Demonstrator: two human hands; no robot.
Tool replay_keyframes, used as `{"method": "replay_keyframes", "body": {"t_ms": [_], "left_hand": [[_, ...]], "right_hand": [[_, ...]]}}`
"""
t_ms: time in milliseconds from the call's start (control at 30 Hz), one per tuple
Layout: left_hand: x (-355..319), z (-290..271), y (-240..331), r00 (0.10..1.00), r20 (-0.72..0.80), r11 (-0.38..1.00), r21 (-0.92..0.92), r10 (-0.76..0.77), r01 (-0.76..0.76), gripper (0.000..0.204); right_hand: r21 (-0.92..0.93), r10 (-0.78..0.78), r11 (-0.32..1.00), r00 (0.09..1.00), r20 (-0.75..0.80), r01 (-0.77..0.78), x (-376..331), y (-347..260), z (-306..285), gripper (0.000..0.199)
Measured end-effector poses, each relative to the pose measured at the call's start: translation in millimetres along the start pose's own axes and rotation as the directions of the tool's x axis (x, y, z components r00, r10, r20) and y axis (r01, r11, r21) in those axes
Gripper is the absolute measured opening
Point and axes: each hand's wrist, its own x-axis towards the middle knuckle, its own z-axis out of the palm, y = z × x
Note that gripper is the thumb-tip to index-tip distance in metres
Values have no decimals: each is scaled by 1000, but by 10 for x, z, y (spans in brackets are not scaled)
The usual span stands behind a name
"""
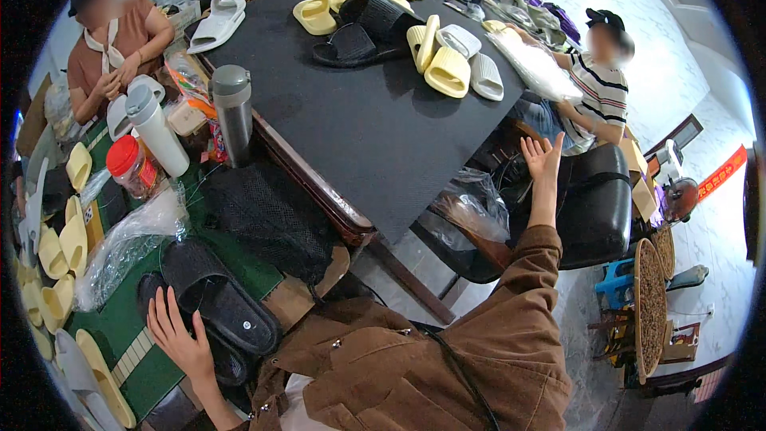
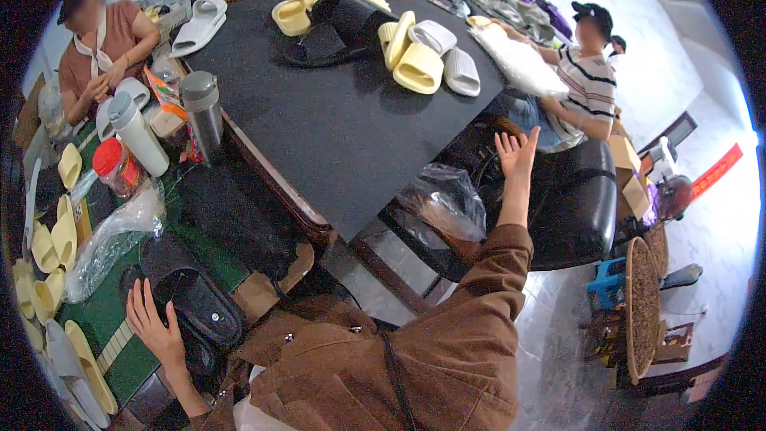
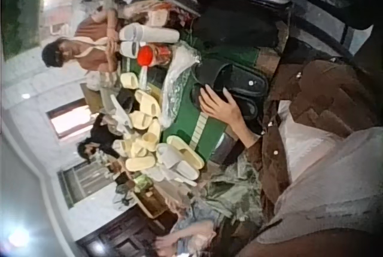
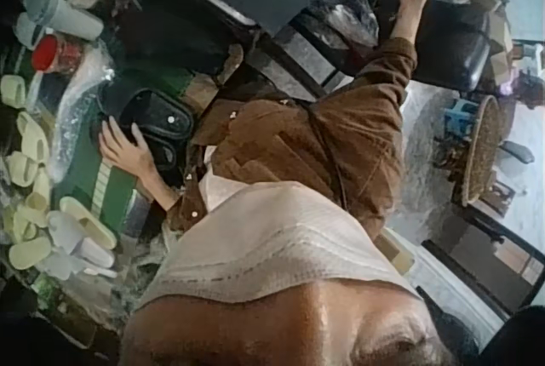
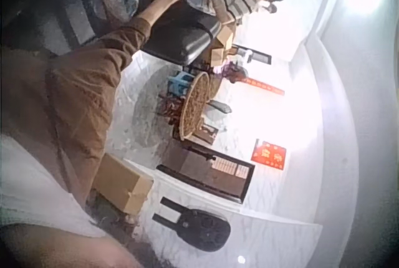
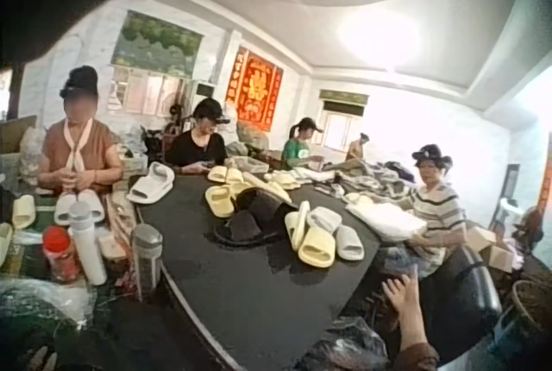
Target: The person assembles slipper pairs by hand at a table. They pick up individual slipper halves, align them, and press them together to form complete pairs. The person handles multiple pairs in different colors, including yellow, black, pink, and white, placing the finished pairs on the table.
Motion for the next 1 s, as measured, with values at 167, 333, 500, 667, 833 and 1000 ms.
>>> {"method": "replay_keyframes", "body": {"t_ms": [167, 333, 500, 667, 833, 1000], "left_hand": [[-8, 31, -22, 1000, -15, 1000, 9, 14, -14, 49], [-12, 30, -13, 1000, -12, 1000, 17, 12, -11, 48], [1, 16, 0, 1000, -9, 1000, 7, 14, -14, 50], [6, 0, -1, 1000, -5, 1000, -4, 15, -15, 50], [4, 7, 3, 1000, -4, 1000, -11, 7, -7, 49], [3, -2, 7, 1000, 4, 1000, -3, 2, -2, 49]], "right_hand": [[4, 2, 1000, 999, -35, -2, 177, -102, -56, 121], [-5, 22, 1000, 999, -35, -22, 287, -50, -117, 119], [20, 50, 999, 999, 8, -50, 323, 53, -178, 108], [57, 105, 993, 994, -8, -104, 260, 163, -109, 78], [31, 128, 991, 989, 68, -130, 165, 217, 36, 62], [40, 177, 982, 975, 132, -184, 93, 267, 145, 53]]}}
